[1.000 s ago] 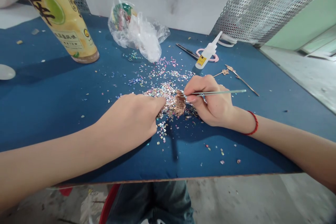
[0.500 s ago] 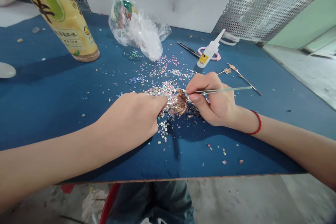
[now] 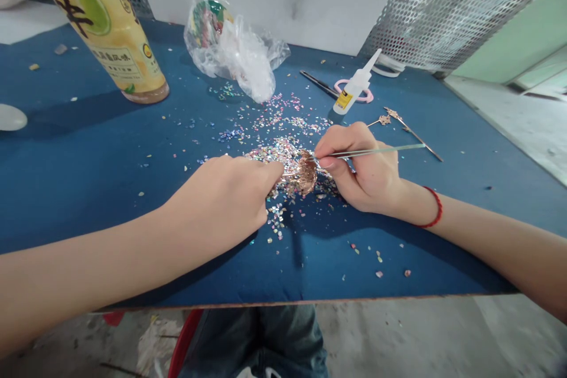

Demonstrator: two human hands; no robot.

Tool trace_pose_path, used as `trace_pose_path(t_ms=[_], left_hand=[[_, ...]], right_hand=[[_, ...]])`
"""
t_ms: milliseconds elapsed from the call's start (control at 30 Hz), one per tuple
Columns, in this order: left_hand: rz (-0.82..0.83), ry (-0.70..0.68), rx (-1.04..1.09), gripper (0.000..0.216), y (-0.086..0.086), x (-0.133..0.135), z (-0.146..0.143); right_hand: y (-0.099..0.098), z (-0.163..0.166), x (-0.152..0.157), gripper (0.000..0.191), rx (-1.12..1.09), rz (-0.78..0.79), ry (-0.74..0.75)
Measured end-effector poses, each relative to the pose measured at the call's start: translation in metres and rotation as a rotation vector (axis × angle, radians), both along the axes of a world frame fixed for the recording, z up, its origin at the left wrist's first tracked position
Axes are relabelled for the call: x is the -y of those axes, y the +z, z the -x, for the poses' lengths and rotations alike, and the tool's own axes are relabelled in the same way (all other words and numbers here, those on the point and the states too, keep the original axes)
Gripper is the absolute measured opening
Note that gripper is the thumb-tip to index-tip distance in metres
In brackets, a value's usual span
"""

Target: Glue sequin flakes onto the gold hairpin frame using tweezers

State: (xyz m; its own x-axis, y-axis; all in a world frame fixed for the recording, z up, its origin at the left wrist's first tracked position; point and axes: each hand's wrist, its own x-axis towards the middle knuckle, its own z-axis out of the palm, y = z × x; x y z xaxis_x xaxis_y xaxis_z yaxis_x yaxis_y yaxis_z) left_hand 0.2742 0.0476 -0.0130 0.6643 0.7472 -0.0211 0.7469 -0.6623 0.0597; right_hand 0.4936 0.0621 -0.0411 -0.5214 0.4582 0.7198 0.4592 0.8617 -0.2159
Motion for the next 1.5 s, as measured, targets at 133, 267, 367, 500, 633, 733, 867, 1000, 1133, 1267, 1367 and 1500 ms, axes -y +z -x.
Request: trace_pose_path(t_ms=[133,267,367,500,633,733,867,1000,1133,1267,1367,1500], left_hand=[[0.006,0.005,0.014,0.018,0.0001,-0.0006,0.0006],[-0.017,-0.019,0.060,0.018,-0.0022,-0.0001,0.0018],[-0.029,-0.027,0.051,0.018,-0.0032,0.0010,0.0017],[-0.026,-0.028,0.048,0.017,-0.0029,0.0014,0.0006],[-0.011,-0.021,0.051,0.018,-0.0020,0.0018,0.0005],[-0.020,-0.024,0.057,0.018,-0.0012,0.0031,0.0013],[-0.015,-0.025,0.060,0.019,-0.0010,0.0043,0.0014],[0.009,-0.009,0.051,0.018,-0.0011,0.0037,-0.0001],[0.044,0.010,0.054,0.017,0.0004,0.0031,0.0002],[0.047,0.020,0.033,0.018,0.0023,0.0026,0.0002],[0.052,0.037,0.012,0.019,0.0026,0.0019,-0.0006],[0.077,0.052,0.022,0.018,0.0017,0.0009,-0.0002]], right_hand=[[0.0001,-0.0001,0.0003,0.020,0.009,0.015,-0.002],[-0.0007,0.0000,0.0000,0.020,0.001,0.008,0.024],[-0.0007,0.0002,-0.0004,0.019,0.009,0.012,0.026],[-0.0006,0.0003,-0.0009,0.020,0.007,0.019,0.048],[-0.0001,0.0006,-0.0001,0.021,0.012,0.042,0.041],[0.0011,0.0009,0.0006,0.020,0.027,0.033,0.033],[0.0019,0.0016,0.0001,0.020,0.034,0.025,0.036],[-0.0002,0.0008,-0.0008,0.020,0.002,0.026,0.041],[-0.0028,-0.0015,-0.0012,0.019,-0.063,0.010,0.025],[-0.0020,-0.0017,-0.0007,0.019,-0.041,0.005,0.022],[0.0005,-0.0006,0.0003,0.021,-0.005,0.003,0.009],[0.0024,0.0003,0.0007,0.021,0.042,-0.005,0.015]])
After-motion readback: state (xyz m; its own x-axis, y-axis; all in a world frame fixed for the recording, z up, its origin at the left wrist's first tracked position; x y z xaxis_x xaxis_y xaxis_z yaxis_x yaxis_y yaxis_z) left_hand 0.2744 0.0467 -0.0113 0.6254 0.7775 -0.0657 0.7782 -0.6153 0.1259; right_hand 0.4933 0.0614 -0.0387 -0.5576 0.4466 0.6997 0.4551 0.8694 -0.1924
